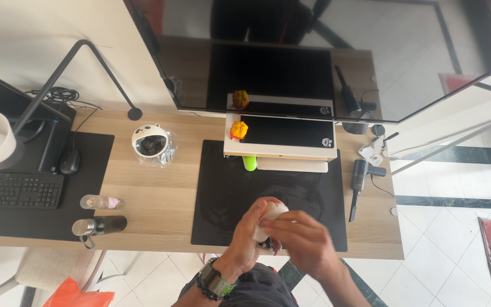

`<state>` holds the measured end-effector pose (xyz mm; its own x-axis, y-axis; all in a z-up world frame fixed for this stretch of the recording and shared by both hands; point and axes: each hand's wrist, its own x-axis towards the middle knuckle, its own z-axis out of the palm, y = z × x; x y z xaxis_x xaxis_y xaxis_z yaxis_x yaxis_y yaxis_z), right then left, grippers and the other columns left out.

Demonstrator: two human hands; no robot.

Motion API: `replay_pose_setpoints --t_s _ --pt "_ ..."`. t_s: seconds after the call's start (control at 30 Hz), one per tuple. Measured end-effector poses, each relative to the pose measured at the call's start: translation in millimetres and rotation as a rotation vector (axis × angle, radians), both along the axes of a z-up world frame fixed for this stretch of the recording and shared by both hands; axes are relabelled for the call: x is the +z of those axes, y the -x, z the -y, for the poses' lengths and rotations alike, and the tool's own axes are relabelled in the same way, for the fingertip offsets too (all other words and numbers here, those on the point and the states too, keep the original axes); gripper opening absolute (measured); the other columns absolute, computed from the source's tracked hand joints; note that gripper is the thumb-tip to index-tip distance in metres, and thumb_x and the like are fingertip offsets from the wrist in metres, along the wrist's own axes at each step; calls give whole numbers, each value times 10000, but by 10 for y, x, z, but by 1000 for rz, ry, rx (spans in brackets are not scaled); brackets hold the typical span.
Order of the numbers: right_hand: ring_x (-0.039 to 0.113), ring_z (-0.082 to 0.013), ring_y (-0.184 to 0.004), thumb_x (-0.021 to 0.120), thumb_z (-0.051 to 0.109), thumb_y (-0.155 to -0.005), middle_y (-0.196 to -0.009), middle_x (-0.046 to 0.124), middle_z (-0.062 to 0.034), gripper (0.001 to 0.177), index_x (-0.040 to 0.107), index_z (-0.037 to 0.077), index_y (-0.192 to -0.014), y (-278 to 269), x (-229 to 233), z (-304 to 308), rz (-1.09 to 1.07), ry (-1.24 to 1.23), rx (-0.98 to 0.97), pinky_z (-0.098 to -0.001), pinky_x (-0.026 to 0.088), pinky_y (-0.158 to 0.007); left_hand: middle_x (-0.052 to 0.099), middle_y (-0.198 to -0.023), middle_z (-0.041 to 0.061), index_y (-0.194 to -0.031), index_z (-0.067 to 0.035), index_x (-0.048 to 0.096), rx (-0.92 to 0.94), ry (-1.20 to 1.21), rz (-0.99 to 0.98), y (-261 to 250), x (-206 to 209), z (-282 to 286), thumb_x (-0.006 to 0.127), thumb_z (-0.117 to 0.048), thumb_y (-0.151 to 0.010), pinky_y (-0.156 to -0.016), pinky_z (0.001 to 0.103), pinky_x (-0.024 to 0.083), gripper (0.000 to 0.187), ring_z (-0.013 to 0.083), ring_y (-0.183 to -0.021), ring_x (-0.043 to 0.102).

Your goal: The person wipes figurines, a portable vacuum cleaner, and electronic devices with a cloth while organizing items on a desk.

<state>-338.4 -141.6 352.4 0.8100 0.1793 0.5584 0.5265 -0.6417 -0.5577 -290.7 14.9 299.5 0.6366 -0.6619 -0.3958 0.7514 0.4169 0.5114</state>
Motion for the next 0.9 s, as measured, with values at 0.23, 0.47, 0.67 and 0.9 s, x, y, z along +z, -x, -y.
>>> replay_pose_setpoints --t_s 0.23,0.47,0.67,0.9 --pt "806 -204 -979 696 -82 -836 -1006 794 -47 176 731 44 -953 107 7 120 -329 -416 -325 -320 686 -784 601 -963 23 -1281 -127 576 74 -119 135 29 8 33 364 -468 -1080 -656 259 510 449 90 -809 559" --pt "700 -245 -1087 752 -45 -723 -984 773 -27 227 758 51 -928 202 354 -133 -121 66 -49 -424 544 -926 481 -1010 43 -1338 -34 512 276 -149 433 52 113 124 347 -382 -1154 -900 256 464 427 110 -941 492" --pt "660 -280 -1035 803 34 -652 -1015 745 -62 226 699 38 -851 264 363 -152 -120 214 -36 -481 502 -886 497 -964 38 -1289 -32 474 289 -283 631 46 162 128 309 -350 -1137 -868 268 454 389 129 -877 455" --pt "758 -213 -877 809 -100 -691 -959 762 -128 250 739 -40 -923 403 -325 76 -573 -761 -219 -393 631 -760 585 -996 56 -1281 -52 509 296 -193 456 87 187 194 307 -435 -1087 -810 260 475 474 103 -882 531"
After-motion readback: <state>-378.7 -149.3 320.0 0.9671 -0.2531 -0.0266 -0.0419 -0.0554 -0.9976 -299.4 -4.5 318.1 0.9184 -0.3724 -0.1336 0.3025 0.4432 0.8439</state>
